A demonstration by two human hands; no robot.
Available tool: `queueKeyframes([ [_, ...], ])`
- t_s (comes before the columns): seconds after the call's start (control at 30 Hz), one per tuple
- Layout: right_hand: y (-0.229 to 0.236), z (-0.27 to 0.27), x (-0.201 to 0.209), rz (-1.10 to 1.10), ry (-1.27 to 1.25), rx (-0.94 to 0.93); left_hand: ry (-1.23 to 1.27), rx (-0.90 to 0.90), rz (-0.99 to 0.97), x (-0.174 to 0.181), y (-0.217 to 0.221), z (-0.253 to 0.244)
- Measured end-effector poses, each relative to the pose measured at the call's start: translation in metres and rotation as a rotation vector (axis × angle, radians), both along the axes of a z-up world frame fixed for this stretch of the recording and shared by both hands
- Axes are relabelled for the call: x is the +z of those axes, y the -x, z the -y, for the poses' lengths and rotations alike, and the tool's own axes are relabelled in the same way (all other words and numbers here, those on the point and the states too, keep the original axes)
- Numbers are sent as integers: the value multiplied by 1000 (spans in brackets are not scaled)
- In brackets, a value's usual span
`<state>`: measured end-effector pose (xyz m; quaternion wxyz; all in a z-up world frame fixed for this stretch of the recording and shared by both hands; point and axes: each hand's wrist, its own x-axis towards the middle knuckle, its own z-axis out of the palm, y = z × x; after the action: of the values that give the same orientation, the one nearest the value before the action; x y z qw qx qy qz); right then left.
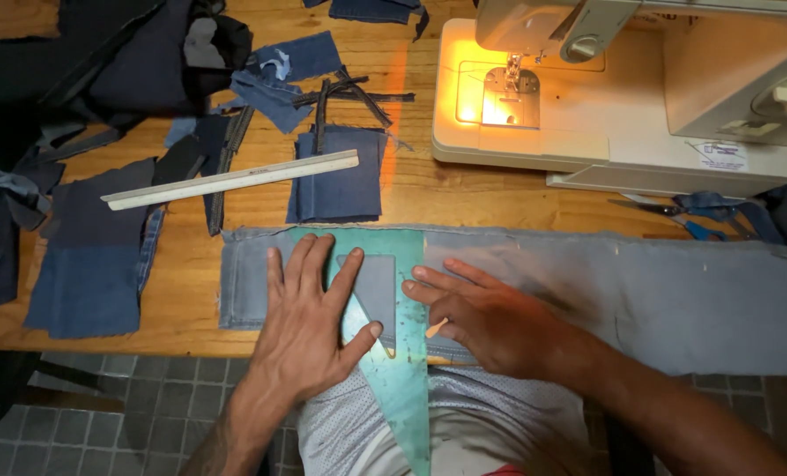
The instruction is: The person measures a piece of light blue denim fabric using a white ruler and a green triangular ruler, marking lines with a piece of chalk. They then use blue-handled scissors to cut the fabric along the marked lines, separating it into smaller pieces.
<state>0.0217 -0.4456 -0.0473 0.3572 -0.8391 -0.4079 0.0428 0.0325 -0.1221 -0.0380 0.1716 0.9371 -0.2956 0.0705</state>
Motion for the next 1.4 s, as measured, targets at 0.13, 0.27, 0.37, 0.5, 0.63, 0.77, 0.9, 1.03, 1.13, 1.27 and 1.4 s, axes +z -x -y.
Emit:
queueKeyframes([
  [0.13, -1, -1, 3, -23, -22, 15, -53, -46, 26, 8, -4, 18],
  [0.27, -2, -3, 1, -88, 141, -2, 38, -181, 8, 3, -9, 24],
  [0.37, -3, -2, -2, -80, 147, -17, 24, -190, 3, -1, -13, 22],
  [0.5, -4, 8, -25, -89, 164, -40, 16, -184, 29, -5, -13, 20],
  [0.63, -6, 9, 3, 249, 115, -84, 27, -174, -22, -3, -12, 20],
  [0.77, -11, -2, 24, 133, -11, 134, 32, -158, -26, 3, -15, 25],
  [0.9, -19, 1, 18, 50, 72, 210, 21, -140, -66, 7, -14, 29],
  [1.03, -57, 3, 20, -2, 282, 237, -13, -140, -74, 7, -15, 29],
  [1.13, -92, 5, 26, 160, 74, 144, -21, -145, -67, 6, -16, 30],
  [1.27, -134, 12, 23, 51, 280, -3, -27, -145, -50, 3, -15, 30],
  [1.4, -128, 8, 14, 406, 294, -121, -2, -143, -47, 5, -14, 30],
])
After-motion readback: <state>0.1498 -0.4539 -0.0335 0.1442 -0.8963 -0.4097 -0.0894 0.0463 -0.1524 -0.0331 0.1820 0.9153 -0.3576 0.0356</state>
